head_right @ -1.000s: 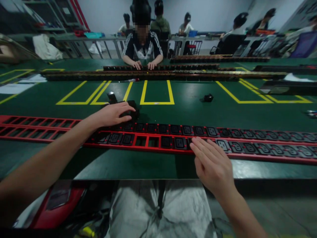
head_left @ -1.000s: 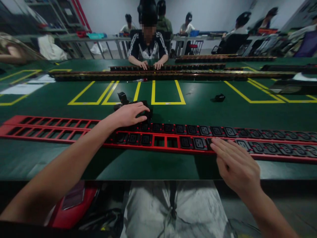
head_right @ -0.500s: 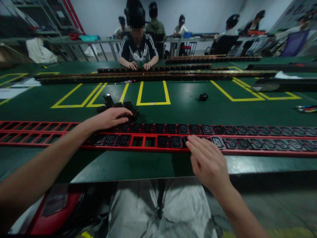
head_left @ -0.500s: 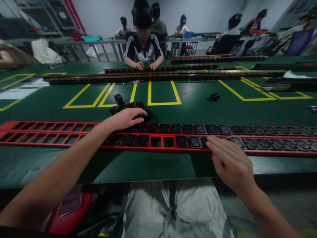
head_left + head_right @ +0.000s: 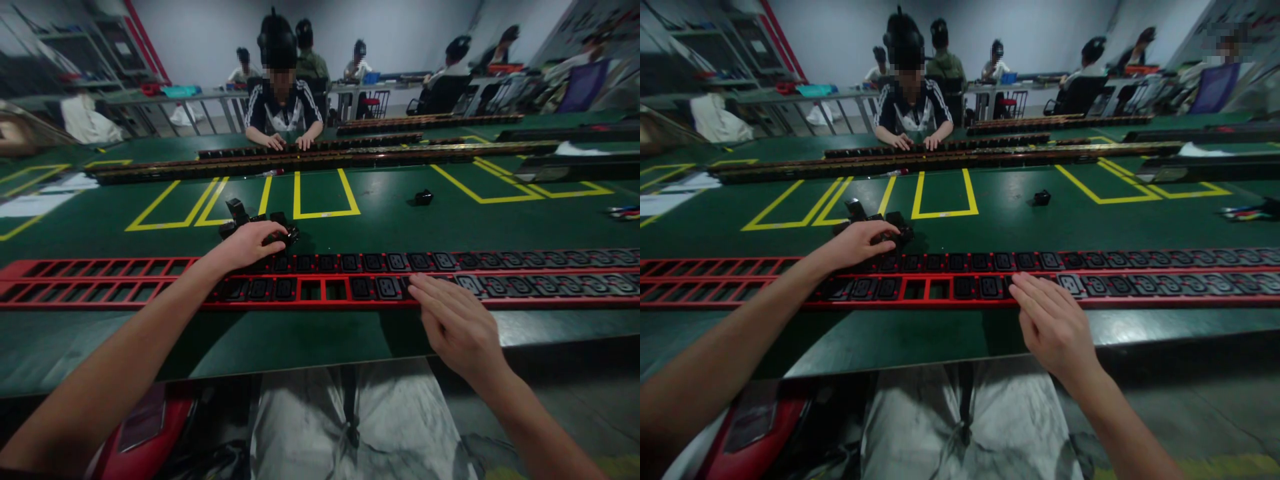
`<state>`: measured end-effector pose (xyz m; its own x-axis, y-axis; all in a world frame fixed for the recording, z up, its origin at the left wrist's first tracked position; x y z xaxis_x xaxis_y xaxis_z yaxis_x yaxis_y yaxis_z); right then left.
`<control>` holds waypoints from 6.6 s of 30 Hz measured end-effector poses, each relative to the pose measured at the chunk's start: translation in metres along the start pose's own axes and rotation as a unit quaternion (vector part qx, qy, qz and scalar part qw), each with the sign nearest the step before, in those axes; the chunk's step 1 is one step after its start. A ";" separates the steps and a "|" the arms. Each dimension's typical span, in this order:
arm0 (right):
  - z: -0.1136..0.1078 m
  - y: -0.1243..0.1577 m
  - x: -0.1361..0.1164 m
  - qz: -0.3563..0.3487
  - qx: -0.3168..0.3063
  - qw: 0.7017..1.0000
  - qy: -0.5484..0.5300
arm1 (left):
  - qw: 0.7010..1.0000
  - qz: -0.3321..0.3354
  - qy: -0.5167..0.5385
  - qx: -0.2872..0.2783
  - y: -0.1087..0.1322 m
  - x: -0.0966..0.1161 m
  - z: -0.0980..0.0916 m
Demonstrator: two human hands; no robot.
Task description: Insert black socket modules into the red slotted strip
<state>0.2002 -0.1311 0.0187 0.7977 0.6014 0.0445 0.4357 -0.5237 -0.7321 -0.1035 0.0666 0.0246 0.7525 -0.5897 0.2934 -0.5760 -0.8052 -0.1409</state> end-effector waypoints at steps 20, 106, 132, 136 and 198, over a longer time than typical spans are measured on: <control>0.000 -0.001 0.001 0.004 -0.003 1.000 -0.002 | 0.990 0.073 -0.002 0.123 0.010 0.022 -0.023; 0.000 -0.002 0.001 0.028 -0.013 0.999 -0.021 | 0.973 0.214 0.053 -0.065 0.036 0.105 0.011; 0.000 -0.002 0.000 0.026 -0.009 0.999 -0.022 | 0.990 -0.019 -0.125 0.062 0.014 0.021 -0.013; -0.001 -0.002 0.000 0.030 -0.006 0.999 -0.022 | 0.993 0.047 -0.063 0.090 0.011 0.028 -0.013; 0.000 -0.003 -0.002 0.025 -0.007 1.000 -0.011 | 0.953 0.294 -0.019 0.075 0.051 0.143 0.028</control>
<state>0.1974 -0.1306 0.0211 0.8096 0.5869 -0.0065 0.4013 -0.5616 -0.7235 -0.0161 -0.0606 0.0333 0.3271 -0.9408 0.0885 -0.8510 -0.3340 -0.4052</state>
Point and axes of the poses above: each hand's wrist, its own y-axis away from the middle knuckle, its own z-axis out of the palm, x = y × z, the point moved 7 cm from there along -y, towards the middle knuckle, and after that the axes turned 5 degrees about -z, right-handed, at the moved point
